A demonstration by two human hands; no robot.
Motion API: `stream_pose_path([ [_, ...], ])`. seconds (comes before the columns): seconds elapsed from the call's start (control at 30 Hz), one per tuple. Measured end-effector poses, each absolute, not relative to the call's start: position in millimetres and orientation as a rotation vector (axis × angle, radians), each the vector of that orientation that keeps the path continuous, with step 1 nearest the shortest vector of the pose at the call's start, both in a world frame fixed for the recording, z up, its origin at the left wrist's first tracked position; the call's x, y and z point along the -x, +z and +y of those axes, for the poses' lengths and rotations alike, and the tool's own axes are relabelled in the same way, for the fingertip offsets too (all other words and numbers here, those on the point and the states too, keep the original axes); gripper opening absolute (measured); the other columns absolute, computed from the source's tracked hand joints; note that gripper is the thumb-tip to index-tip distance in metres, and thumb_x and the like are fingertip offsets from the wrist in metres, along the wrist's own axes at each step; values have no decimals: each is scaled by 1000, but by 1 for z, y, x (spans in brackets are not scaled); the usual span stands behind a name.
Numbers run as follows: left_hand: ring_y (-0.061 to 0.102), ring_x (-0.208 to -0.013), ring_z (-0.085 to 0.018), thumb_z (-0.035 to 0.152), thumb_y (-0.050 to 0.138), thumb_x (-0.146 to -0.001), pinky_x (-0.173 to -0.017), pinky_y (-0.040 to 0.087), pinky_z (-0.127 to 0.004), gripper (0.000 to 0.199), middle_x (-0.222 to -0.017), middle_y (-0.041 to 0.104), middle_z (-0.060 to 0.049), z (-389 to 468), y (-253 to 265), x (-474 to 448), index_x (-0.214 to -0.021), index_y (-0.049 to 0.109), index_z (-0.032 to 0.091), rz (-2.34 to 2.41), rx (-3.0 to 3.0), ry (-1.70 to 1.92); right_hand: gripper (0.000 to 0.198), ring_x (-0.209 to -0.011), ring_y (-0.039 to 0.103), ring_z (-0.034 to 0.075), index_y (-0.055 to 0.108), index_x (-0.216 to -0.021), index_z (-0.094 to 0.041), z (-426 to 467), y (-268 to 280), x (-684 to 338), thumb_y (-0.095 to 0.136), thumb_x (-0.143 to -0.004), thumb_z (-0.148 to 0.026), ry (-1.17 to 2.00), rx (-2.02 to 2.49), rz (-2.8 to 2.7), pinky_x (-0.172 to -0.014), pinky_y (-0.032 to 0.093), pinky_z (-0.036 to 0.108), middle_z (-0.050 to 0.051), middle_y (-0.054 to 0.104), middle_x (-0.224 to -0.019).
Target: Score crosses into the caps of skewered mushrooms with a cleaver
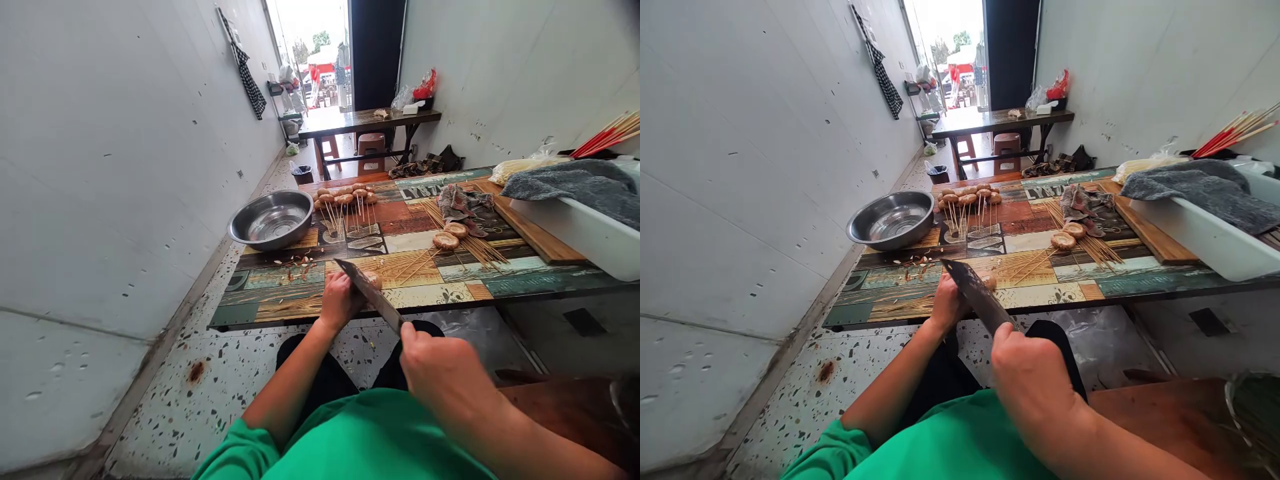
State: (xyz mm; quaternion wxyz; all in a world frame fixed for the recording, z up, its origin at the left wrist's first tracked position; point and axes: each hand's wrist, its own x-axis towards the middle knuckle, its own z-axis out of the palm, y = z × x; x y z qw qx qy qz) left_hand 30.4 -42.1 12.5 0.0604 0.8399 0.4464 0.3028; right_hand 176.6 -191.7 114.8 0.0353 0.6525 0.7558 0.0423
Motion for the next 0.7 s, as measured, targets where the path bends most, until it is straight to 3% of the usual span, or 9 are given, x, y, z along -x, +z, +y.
stream_pose_path([
  [0.1, 61, -91, -23, 47, 68, -80, -87, 41, -38, 28, -87, 71, -5, -42, 12, -31, -89, 65, 20, 1288, -2527, 974, 23, -59, 69, 27, 67, -95, -14, -188, 117, -209, 49, -82, -17, -186, -2250, 2421, -46, 44, 30, 13, 73, -74],
  [0.2, 62, -91, -21, 50, 69, -77, -90, 40, -37, 32, -87, 71, -2, -41, 10, -31, -91, 64, 22, 1229, -2510, 1030, 31, -43, 61, 19, 53, -67, -22, -179, 114, -242, 36, -89, -35, -1071, -2422, 2318, -43, 43, 27, 5, 64, -52],
  [0.3, 63, -92, -21, 49, 70, -77, -91, 40, -38, 32, -89, 72, -2, -40, 9, -30, -93, 64, 22, 1207, -2507, 1069, 35, -35, 54, 16, 44, -61, -24, -174, 104, -262, 39, -86, -48, -1749, -2431, 2057, -40, 41, 26, -1, 56, -44],
  [0.4, 63, -95, -21, 49, 70, -77, -92, 40, -38, 33, -92, 72, -3, -39, 7, -29, -95, 64, 22, 1201, -2513, 1097, 36, -35, 53, 14, 47, -61, -23, -175, 90, -270, 47, -83, -52, -2017, -2380, 1931, -40, 39, 25, -2, 57, -45],
  [0.7, 64, -93, -21, 46, 75, -73, -92, 41, -37, 32, -91, 72, -2, -40, 12, -31, -91, 64, 22, 1213, -2462, 1081, 37, -34, 51, 10, 45, -66, -21, -178, 64, -290, 57, -80, -53, -2411, -2240, 1726, -39, 36, 21, -1, 62, -50],
])
